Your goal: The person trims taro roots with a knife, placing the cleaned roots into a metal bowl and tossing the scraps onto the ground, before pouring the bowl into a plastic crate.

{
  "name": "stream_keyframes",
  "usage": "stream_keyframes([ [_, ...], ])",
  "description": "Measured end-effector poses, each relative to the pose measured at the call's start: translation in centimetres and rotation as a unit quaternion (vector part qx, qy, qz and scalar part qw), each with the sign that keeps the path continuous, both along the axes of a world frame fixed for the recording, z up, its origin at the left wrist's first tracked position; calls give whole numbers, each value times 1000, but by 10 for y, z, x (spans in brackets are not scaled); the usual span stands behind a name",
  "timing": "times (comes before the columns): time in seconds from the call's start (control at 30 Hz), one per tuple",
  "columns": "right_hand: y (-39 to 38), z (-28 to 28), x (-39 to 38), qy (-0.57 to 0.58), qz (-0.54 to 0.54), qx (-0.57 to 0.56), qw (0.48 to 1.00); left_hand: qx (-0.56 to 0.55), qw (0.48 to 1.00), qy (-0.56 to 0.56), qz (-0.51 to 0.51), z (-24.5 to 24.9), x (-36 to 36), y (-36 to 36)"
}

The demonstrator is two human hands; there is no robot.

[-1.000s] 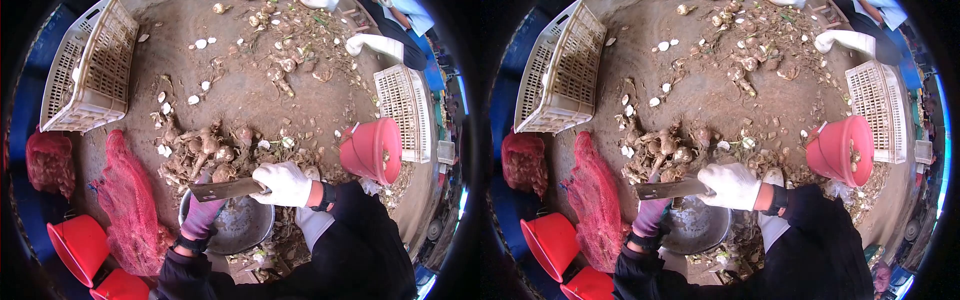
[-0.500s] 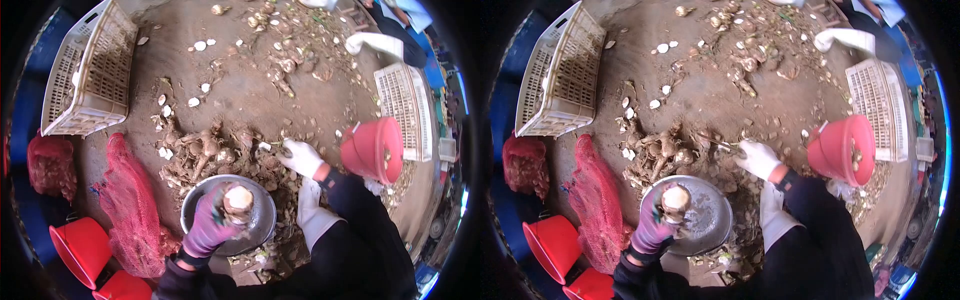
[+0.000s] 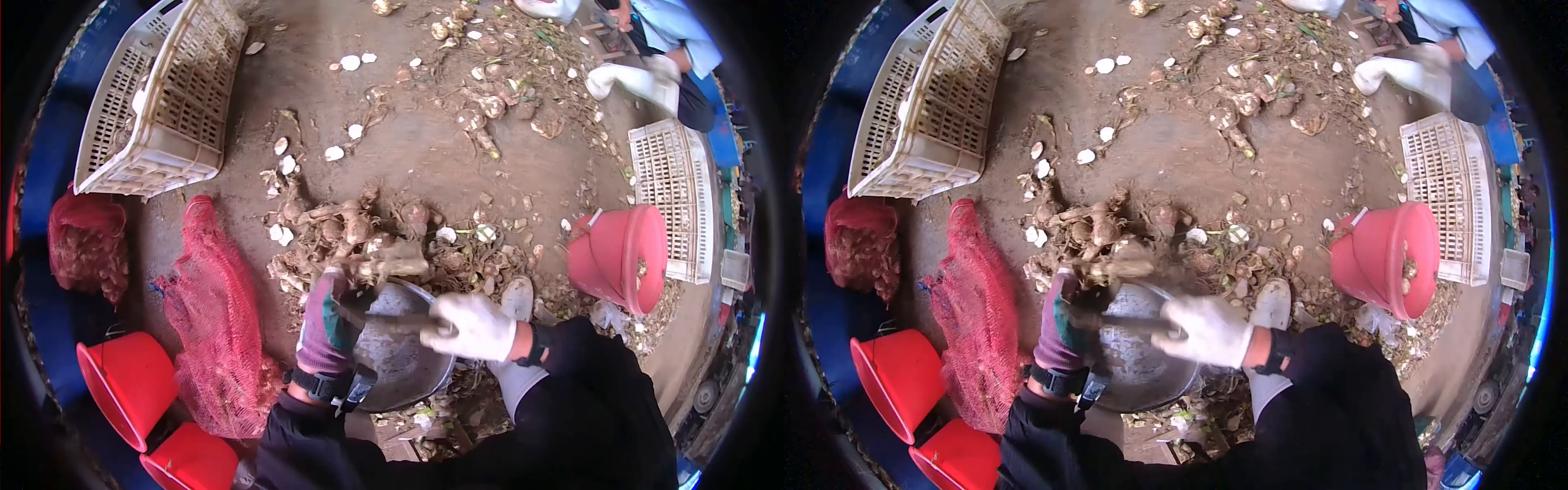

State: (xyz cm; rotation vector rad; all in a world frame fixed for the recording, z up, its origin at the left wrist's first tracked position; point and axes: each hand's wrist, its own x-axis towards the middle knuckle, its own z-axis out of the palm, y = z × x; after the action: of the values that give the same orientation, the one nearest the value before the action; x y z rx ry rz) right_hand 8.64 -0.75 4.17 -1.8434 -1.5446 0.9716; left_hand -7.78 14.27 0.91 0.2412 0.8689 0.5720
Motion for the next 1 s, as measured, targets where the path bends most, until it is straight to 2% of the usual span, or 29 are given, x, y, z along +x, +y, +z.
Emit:
stream_keyframes([
  [0.03, 4, -1, 7, -5, -36, -12, 999, 31, 997, -5, -75, -4, -8, -3],
  [0.07, 6, 2, 16, -25, -53, 22, 998, 64, 987, -11, -149, -5, -13, -4],
  [0.13, 14, 5, 23, -45, -93, 55, 993, 119, 947, -25, -296, 13, -15, -3],
  [0.2, 17, -1, 33, -52, -91, 36, 994, 110, 938, 1, -329, 32, -13, -9],
  [0.27, 6, -46, 49, -69, -114, -6, 991, 167, 898, -87, -399, 45, -17, -13],
  [0.3, -1, -59, 60, -116, -140, -58, 982, 328, 811, -128, -467, 57, -8, -12],
  [0.33, -8, -53, 64, -105, -154, -12, 982, 289, 768, -87, -565, 64, -16, -16],
  [0.4, -14, -47, 68, -97, -204, -32, 974, 364, 686, -139, -614, 35, -25, -22],
  [0.47, -4, -34, 68, -63, -242, -31, 968, 440, 675, 27, -592, 34, -28, -12],
  [0.5, -4, -44, 72, -86, -231, -10, 969, 474, 659, 180, -556, 40, -33, -1],
  [0.53, -1, -37, 69, -76, -232, -25, 969, 379, 804, 195, -416, 26, -32, 6],
  [0.57, -2, -38, 67, -80, -220, -21, 972, 344, 825, 293, -340, 17, -32, 22],
  [0.6, -5, -37, 65, -87, -211, -17, 973, 340, 803, 387, -300, 2, -38, 45],
  [0.63, -5, -31, 62, -84, -190, -42, 977, 468, 615, 536, -338, -17, -48, 69],
  [0.7, -11, -35, 59, -79, -163, -55, 982, 470, 493, 648, -341, -56, -69, 93],
  [0.73, -12, -34, 58, -78, -163, -56, 982, 469, 493, 648, -342, -74, -74, 95],
  [0.83, -11, -31, 57, -73, -145, -89, 983, 371, 609, 618, -331, -113, -84, 102],
  [0.87, -11, -30, 56, -71, -147, -89, 983, 372, 607, 619, -332, -125, -87, 104],
  [0.93, -10, -29, 56, -59, -170, -106, 978, 313, 759, 529, -214, -136, -88, 106],
  [0.97, -10, -31, 57, -59, -170, -106, 978, 303, 837, 433, -142, -135, -85, 104],
  [1.0, -10, -33, 57, -65, -166, -99, 979, 303, 838, 432, -142, -132, -86, 105],
])
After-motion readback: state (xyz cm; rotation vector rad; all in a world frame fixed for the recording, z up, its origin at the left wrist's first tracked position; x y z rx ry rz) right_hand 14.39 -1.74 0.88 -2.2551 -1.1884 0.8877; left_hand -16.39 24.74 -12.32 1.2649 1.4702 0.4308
